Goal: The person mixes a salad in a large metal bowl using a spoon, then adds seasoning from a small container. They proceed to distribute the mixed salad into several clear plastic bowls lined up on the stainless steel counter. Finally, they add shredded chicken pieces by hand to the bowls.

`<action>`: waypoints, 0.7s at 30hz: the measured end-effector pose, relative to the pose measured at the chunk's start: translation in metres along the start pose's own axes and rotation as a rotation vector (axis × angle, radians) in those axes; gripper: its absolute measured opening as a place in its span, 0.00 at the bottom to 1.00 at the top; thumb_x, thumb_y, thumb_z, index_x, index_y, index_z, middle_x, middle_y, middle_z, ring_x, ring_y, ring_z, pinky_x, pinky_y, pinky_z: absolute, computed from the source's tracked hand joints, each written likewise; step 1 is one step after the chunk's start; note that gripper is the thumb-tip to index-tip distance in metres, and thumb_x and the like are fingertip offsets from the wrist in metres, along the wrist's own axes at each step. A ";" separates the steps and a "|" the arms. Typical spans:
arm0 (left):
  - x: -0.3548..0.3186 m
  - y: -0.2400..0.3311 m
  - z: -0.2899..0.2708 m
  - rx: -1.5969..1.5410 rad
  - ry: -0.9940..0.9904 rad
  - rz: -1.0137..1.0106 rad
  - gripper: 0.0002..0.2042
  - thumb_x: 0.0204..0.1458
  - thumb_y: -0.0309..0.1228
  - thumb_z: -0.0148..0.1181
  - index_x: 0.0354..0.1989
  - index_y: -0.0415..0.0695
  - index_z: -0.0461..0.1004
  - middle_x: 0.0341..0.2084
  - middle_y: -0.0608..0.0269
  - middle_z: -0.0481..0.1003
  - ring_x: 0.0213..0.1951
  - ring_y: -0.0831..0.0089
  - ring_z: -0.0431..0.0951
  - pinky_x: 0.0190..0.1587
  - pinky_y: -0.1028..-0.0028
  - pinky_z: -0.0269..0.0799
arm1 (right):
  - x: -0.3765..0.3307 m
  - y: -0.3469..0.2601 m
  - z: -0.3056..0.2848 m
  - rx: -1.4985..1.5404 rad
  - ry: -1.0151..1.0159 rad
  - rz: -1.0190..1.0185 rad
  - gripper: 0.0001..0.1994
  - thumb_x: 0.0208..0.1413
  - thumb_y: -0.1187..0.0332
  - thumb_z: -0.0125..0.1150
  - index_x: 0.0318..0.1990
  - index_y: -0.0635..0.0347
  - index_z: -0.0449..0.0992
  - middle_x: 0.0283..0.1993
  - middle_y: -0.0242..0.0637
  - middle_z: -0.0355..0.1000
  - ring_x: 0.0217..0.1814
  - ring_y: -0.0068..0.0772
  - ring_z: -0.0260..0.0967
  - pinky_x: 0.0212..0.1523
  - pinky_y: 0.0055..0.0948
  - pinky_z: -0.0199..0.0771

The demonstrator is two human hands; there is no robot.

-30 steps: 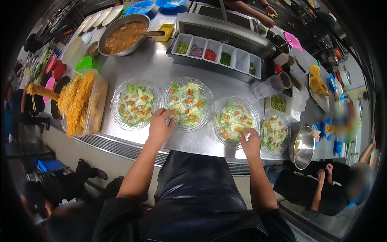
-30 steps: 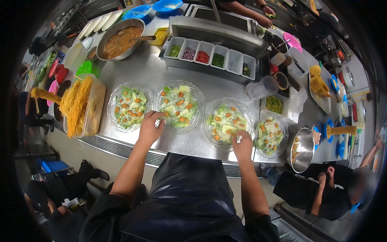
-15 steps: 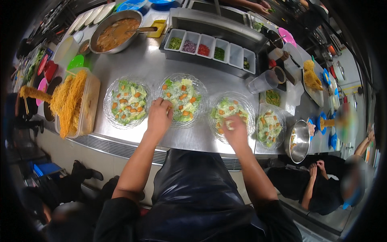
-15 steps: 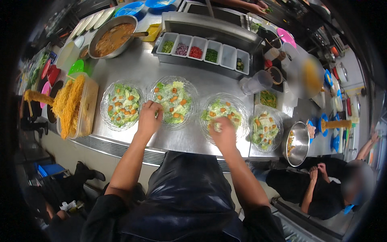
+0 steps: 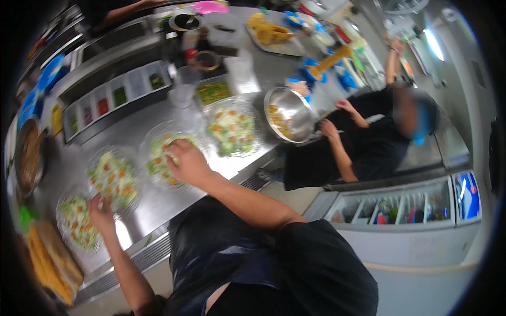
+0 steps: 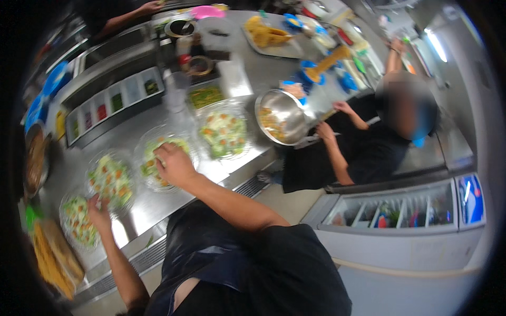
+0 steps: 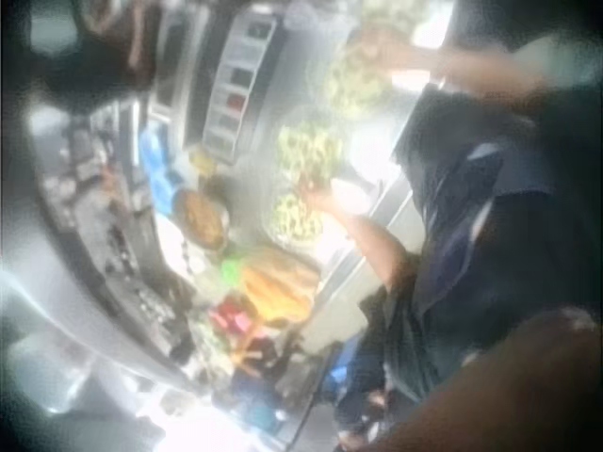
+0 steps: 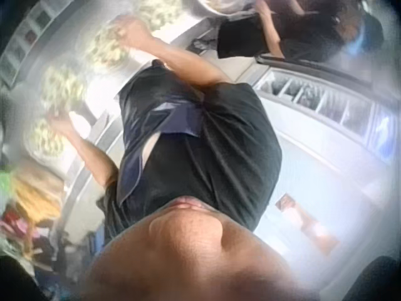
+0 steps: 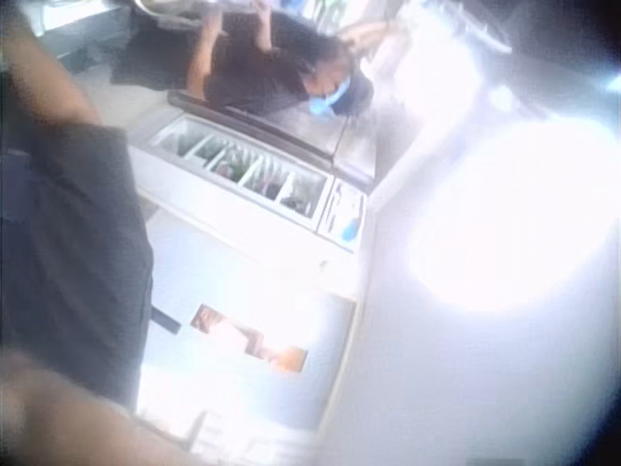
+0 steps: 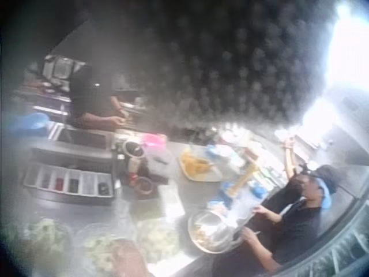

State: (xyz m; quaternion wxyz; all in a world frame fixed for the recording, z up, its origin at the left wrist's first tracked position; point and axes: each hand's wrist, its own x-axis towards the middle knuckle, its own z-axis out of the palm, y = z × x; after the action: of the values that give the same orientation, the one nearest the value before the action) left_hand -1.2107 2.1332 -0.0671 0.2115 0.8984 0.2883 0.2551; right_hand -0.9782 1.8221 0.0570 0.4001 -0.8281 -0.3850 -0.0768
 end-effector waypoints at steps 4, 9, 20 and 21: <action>-0.008 0.061 -0.036 -0.020 -0.030 -0.128 0.13 0.55 0.22 0.61 0.49 0.37 0.77 0.37 0.55 0.74 0.39 0.59 0.74 0.45 0.63 0.71 | -0.024 0.165 -0.147 -0.265 0.328 0.465 0.14 0.48 0.72 0.67 0.44 0.60 0.80 0.48 0.47 0.75 0.52 0.52 0.73 0.52 0.43 0.74; -0.012 0.126 -0.038 0.031 -0.032 -0.134 0.13 0.56 0.23 0.60 0.50 0.39 0.77 0.34 0.60 0.72 0.32 0.67 0.69 0.37 0.68 0.68 | -0.068 0.327 -0.294 -0.590 -0.066 0.755 0.14 0.47 0.76 0.67 0.44 0.59 0.83 0.43 0.47 0.81 0.45 0.43 0.79 0.49 0.37 0.78; -0.035 0.278 -0.007 0.036 -0.070 -0.012 0.14 0.53 0.21 0.63 0.49 0.39 0.77 0.30 0.63 0.72 0.27 0.72 0.66 0.32 0.71 0.66 | -0.064 0.361 -0.274 -0.296 -0.403 0.526 0.10 0.49 0.72 0.65 0.40 0.60 0.79 0.39 0.46 0.80 0.43 0.51 0.77 0.46 0.42 0.77; -0.037 0.286 -0.004 0.031 -0.074 -0.010 0.14 0.53 0.21 0.63 0.49 0.38 0.77 0.30 0.63 0.72 0.27 0.72 0.65 0.32 0.71 0.65 | -0.071 0.381 -0.283 -0.189 -0.388 0.523 0.10 0.50 0.72 0.65 0.40 0.61 0.80 0.38 0.46 0.80 0.42 0.49 0.78 0.45 0.41 0.77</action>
State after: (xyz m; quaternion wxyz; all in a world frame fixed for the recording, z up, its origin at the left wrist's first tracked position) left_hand -1.1219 1.8982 0.0739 0.2093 0.9090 0.2886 0.2160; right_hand -0.7096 1.4307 -0.0153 0.2470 -0.9314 -0.2198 0.1521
